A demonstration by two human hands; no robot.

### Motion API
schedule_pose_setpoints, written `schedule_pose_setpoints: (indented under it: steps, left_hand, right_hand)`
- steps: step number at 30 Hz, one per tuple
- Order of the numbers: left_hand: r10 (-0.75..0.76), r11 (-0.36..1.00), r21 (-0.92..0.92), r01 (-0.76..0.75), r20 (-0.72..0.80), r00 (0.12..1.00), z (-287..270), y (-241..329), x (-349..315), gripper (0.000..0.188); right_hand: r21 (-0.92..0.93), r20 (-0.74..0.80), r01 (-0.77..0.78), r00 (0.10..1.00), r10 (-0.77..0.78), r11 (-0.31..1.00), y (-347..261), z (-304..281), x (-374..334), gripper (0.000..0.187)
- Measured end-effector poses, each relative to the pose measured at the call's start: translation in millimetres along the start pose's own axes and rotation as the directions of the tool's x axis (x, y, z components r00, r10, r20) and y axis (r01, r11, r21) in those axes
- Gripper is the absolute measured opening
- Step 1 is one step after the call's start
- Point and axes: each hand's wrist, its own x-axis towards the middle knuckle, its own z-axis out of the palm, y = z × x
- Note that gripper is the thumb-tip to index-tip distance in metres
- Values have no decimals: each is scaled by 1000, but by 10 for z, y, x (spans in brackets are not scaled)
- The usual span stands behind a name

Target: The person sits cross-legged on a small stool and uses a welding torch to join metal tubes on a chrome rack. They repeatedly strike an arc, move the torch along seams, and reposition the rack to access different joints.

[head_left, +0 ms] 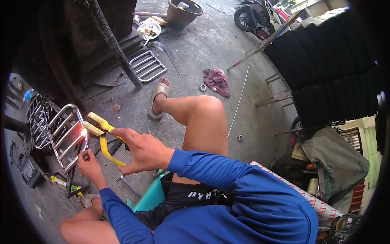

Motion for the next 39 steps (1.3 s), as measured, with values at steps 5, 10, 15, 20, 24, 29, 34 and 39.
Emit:
schedule_pose_setpoints:
  steps: [5,10,15,20,24,29,34,39]
  left_hand:
    - [-88,987,-128,93,43,995,-25,129,-58,22]
    - [71,997,-33,-74,-76,995,-49,157,-97,24]
    - [-31,996,-90,25,-64,997,-90,127,-106,18]
    - [-50,991,-130,44,-41,998,-61,225,-113,16]
    - [-42,993,-116,36,-43,998,-66,222,-96,15]
    - [-34,993,-114,31,-26,999,-69,202,-102,15]
    - [-59,997,-50,58,-19,998,-98,255,-110,20]
    - [-115,985,-133,114,-1,993,-116,312,-107,15]
  right_hand:
    - [-13,-81,108,991,-109,994,118,25,-35,110]
    - [-85,-232,244,938,-258,966,197,108,-8,100]
    - [-234,-162,311,922,-352,921,175,183,-19,101]
    - [-181,-169,196,959,-226,964,123,167,-47,101]
    - [-143,-148,175,970,-196,974,116,175,-32,101]
    - [-153,-149,235,955,-258,960,158,186,1,98]
    - [-145,-148,229,957,-250,962,144,189,25,95]
    - [-118,-114,180,975,-193,977,79,176,12,96]
